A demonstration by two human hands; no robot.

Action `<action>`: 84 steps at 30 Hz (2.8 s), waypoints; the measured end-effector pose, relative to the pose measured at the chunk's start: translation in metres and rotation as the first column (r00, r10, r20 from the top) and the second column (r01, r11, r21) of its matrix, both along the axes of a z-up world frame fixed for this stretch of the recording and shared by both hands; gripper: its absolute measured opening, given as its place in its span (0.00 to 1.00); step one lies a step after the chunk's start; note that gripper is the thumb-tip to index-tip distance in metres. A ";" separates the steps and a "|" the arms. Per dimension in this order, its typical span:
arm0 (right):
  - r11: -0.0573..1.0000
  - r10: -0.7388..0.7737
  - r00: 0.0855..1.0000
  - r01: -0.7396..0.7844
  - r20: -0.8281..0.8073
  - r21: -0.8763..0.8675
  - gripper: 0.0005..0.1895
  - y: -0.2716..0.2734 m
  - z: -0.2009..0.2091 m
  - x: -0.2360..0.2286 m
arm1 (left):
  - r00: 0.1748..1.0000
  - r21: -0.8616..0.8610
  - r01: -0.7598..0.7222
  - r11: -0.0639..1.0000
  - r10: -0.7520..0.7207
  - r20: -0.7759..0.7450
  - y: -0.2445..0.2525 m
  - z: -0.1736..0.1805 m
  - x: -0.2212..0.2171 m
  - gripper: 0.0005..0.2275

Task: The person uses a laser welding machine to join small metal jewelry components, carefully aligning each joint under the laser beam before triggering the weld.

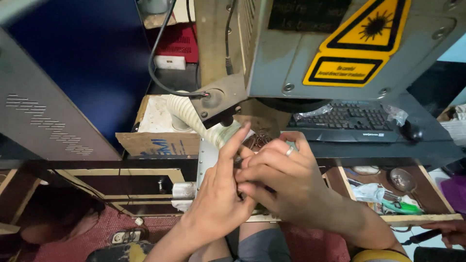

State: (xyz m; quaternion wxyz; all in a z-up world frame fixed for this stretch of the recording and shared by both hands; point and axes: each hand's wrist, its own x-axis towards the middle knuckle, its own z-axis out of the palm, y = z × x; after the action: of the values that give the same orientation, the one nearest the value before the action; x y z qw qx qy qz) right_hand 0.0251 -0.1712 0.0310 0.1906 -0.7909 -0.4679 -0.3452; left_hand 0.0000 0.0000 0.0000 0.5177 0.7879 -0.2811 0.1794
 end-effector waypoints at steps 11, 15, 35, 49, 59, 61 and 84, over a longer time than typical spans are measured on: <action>0.998 0.033 0.999 -0.032 -0.031 0.054 0.05 0.005 -0.003 -0.004 | 0.996 -0.028 -0.024 0.999 0.022 -0.082 0.001 -0.006 -0.003 0.41; 0.997 0.068 0.995 -0.064 -0.076 0.052 0.02 0.004 -0.009 0.001 | 0.997 -0.029 -0.006 1.000 0.004 -0.074 0.004 -0.006 -0.004 0.40; 0.990 0.020 0.996 -0.032 -0.087 -0.140 0.07 -0.041 -0.014 0.002 | 0.889 0.024 -0.305 0.952 0.276 0.365 0.001 -0.003 -0.009 0.03; 1.000 0.003 0.901 0.007 -0.434 0.022 0.04 -0.038 0.001 0.021 | 0.901 0.134 -0.386 0.913 0.342 0.266 0.002 -0.002 0.002 0.04; 0.995 -0.095 0.919 0.086 -0.383 -0.042 0.07 -0.045 -0.006 0.052 | 0.607 0.235 -0.690 0.684 0.371 0.703 -0.007 0.006 0.015 0.04; 0.996 -0.090 0.916 0.074 -0.390 -0.057 0.07 -0.044 -0.005 0.054 | 0.583 0.270 -0.724 0.634 0.356 0.730 -0.010 0.008 0.018 0.05; 0.963 -0.009 0.848 0.151 -0.531 0.224 0.09 -0.065 -0.007 0.055 | 0.700 0.265 -0.527 0.808 0.235 0.675 -0.004 0.017 0.027 0.04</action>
State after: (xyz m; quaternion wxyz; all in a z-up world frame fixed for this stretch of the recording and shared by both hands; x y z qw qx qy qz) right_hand 0.0800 -0.2366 0.0238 0.3971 -0.8424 -0.3157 -0.1815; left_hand 0.0268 -0.0045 0.0175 0.1560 0.8227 -0.2914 0.4625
